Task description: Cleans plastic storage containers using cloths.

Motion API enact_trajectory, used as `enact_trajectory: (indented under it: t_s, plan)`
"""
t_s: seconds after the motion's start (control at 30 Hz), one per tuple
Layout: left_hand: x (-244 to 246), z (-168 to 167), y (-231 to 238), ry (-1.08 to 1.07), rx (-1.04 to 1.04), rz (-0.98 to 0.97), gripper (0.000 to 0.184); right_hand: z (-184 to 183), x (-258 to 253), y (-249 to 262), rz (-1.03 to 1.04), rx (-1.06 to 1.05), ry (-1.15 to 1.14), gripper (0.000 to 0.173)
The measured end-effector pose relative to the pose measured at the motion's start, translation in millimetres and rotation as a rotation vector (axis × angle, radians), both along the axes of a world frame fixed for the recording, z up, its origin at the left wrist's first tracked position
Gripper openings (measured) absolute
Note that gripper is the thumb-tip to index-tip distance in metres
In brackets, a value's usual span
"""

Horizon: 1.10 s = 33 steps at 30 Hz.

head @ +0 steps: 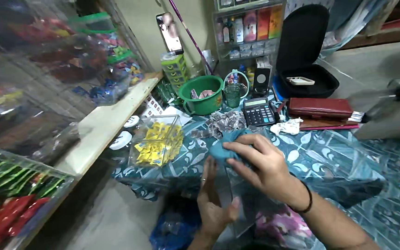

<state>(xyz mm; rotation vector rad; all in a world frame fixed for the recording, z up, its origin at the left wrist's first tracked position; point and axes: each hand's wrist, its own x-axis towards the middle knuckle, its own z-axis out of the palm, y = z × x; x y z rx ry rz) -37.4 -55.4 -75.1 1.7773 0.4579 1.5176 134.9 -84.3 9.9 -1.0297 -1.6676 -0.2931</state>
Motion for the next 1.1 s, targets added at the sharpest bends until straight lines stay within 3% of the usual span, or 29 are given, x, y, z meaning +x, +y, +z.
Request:
enact_trajectory:
  t_s: [0.2,0.33,0.43,0.63,0.7,0.83,0.93,1.03,1.1]
  plan:
    - [-13,-8,13,0.042,0.108,0.007,0.076,-11,23,13,-0.289,-0.042,0.089,0.021]
    - [-5,-3,12,0.037,0.099,-0.033,0.072,-8,-12,-3,-0.123,0.032,0.051,0.021]
    - [-7,-3,11,0.040,0.123,-0.012,0.073,-11,-7,-5,-0.040,0.040,0.027,0.019]
    - [-30,2,21,0.044,0.120,0.021,0.072,-34,55,-10,-0.344,-0.028,0.106,0.022]
    - [-32,8,25,0.044,0.113,0.055,0.072,-39,58,-26,-0.233,-0.100,0.129,0.023]
    - [-22,15,27,0.012,0.117,0.045,0.070,-42,35,-35,0.061,-0.318,-0.133,0.037]
    - [-18,16,23,0.030,0.100,0.076,0.074,-39,32,-33,0.010,-0.306,-0.171,0.049]
    - [-25,17,23,0.085,0.092,0.089,0.071,-24,40,-39,-0.094,-0.196,-0.097,0.047]
    - [-27,18,20,0.119,0.094,-0.003,0.071,-12,43,-33,-0.133,-0.139,-0.063,0.047]
